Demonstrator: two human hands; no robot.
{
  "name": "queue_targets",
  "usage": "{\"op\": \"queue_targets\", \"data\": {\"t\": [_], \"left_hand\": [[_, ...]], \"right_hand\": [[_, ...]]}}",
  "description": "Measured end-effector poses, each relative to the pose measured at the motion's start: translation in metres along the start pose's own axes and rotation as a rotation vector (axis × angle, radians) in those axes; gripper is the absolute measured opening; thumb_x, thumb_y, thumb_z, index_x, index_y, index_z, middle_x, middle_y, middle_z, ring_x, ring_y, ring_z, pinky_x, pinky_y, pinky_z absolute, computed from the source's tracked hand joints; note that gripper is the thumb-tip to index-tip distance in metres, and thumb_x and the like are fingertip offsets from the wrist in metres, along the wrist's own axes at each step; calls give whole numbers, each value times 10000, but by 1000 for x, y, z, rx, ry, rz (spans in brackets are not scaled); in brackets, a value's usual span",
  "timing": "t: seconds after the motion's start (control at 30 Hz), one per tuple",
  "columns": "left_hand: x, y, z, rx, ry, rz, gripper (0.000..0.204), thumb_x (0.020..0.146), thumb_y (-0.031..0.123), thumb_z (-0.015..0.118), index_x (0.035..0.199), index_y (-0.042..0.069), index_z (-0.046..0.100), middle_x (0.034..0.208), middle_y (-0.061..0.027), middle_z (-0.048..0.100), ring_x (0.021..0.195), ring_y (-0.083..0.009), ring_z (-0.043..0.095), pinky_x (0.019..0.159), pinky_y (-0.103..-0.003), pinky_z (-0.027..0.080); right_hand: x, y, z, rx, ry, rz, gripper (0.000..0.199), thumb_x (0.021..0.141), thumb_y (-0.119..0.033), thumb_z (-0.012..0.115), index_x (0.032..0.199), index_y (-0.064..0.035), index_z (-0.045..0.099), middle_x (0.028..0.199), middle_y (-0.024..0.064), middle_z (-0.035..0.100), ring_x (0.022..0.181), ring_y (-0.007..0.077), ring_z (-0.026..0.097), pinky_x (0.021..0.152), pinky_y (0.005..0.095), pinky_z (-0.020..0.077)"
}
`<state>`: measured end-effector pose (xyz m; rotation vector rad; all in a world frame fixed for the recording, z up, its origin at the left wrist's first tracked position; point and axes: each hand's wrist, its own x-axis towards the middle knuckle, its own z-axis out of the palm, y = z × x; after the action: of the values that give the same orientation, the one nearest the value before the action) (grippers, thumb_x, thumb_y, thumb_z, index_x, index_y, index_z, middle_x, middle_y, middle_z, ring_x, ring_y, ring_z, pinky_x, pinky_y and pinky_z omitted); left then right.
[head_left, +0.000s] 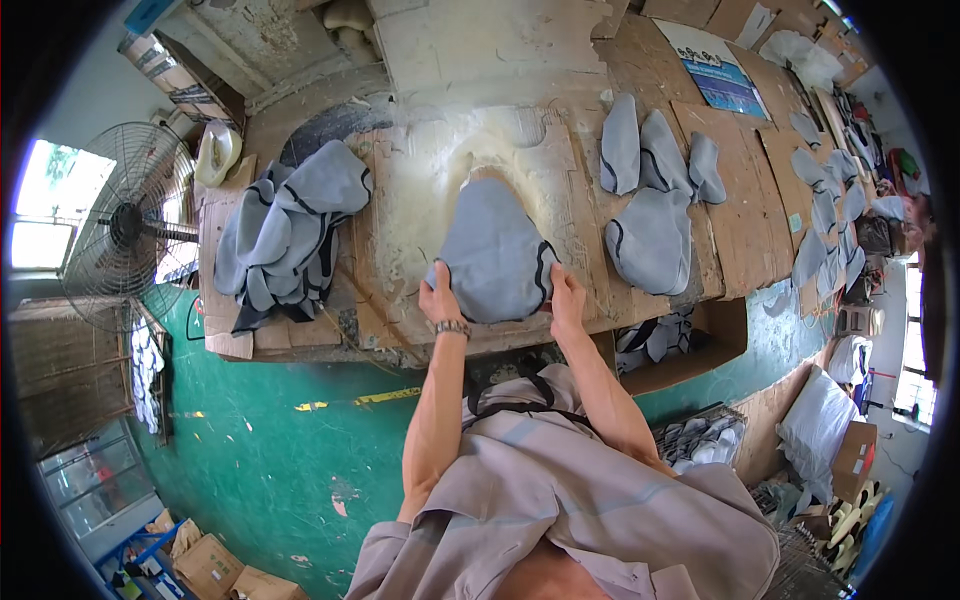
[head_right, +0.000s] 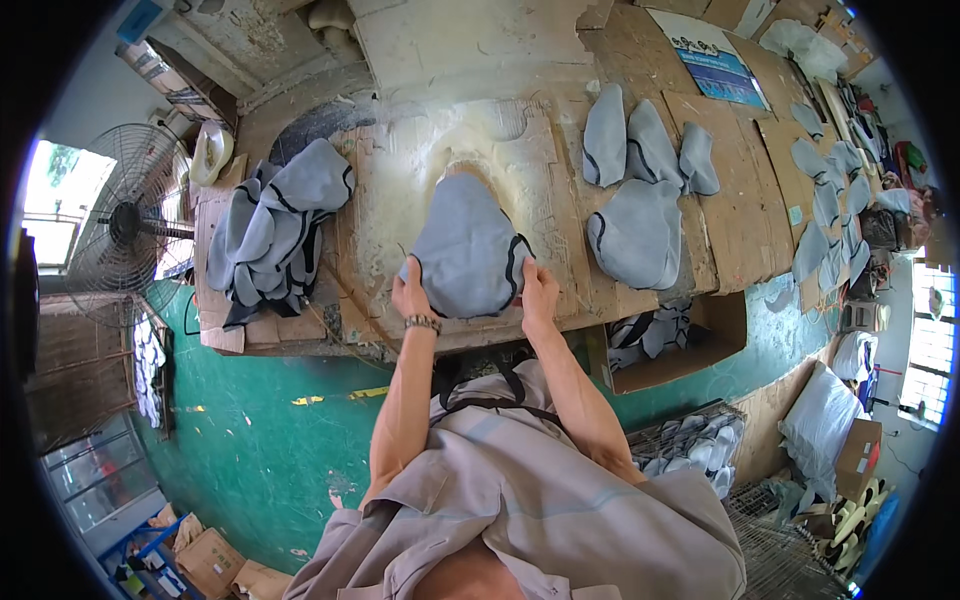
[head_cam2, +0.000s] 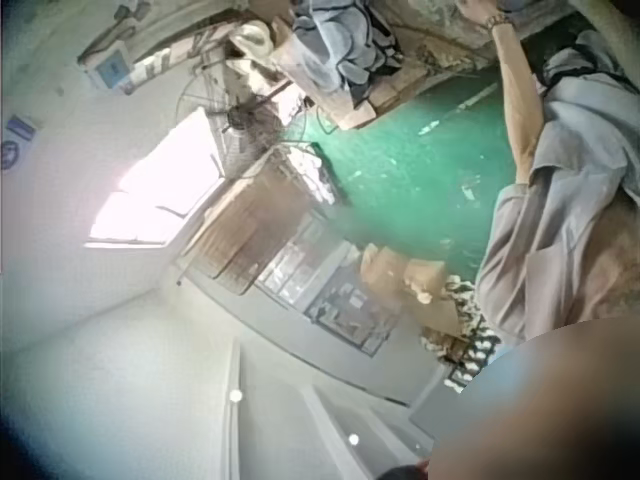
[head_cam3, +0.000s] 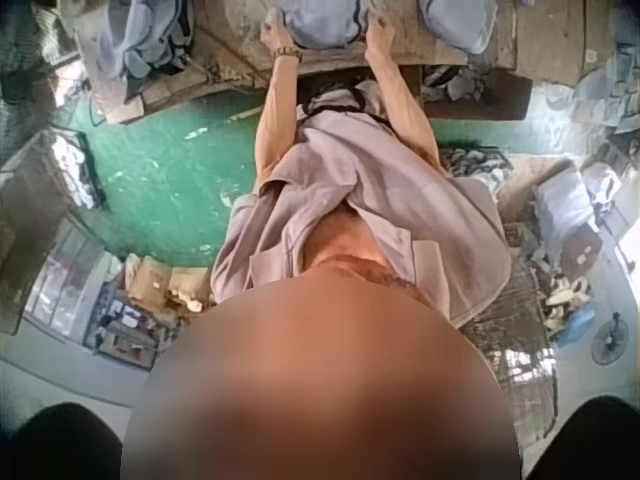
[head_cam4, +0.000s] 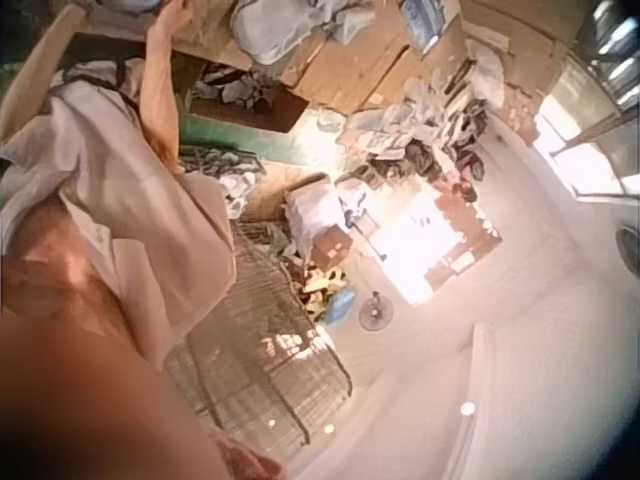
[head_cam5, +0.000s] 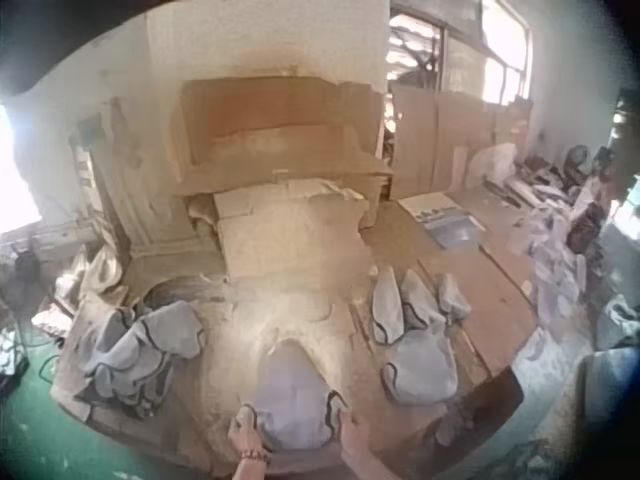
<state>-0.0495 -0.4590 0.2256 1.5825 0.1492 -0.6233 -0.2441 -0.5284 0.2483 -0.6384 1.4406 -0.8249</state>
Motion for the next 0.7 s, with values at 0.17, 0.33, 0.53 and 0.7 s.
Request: {"op": "queue_targets", "data": {"t": [0.17,0.33,0.53,0.7], "left_hand": [[6,-2,20,167,12,136,535,828,454,831,1029,-26,705,924,-108,722,813,-219,613,782,-386,499],[36,16,48,500,111,234,606,781,487,834,1126,4,709,1034,-166,730,949,-301,666,870,-415,507],[44,11,41,613,105,271,605,795,501,822,1177,48,699,1073,-188,726,1004,-359,681,888,-453,510],[75,20,37,523,20,210,635,834,524,788,1247,58,660,1023,-168,707,955,-324,674,882,-432,516]], "right_hand": [[46,-6,-4,-366,130,-232,458,1009,-411,609,861,18,664,758,123,646,708,243,650,701,437,544],[54,-42,33,-910,228,-311,377,1008,-347,573,939,5,689,953,203,715,911,423,665,807,516,511],[7,-60,58,-817,113,-998,389,995,-339,608,1317,-122,631,1412,169,580,1249,383,560,1022,495,453],[-5,-41,86,-1342,-111,-1225,477,988,-366,608,1392,-114,598,1510,107,514,1380,367,458,1111,600,345]]}}
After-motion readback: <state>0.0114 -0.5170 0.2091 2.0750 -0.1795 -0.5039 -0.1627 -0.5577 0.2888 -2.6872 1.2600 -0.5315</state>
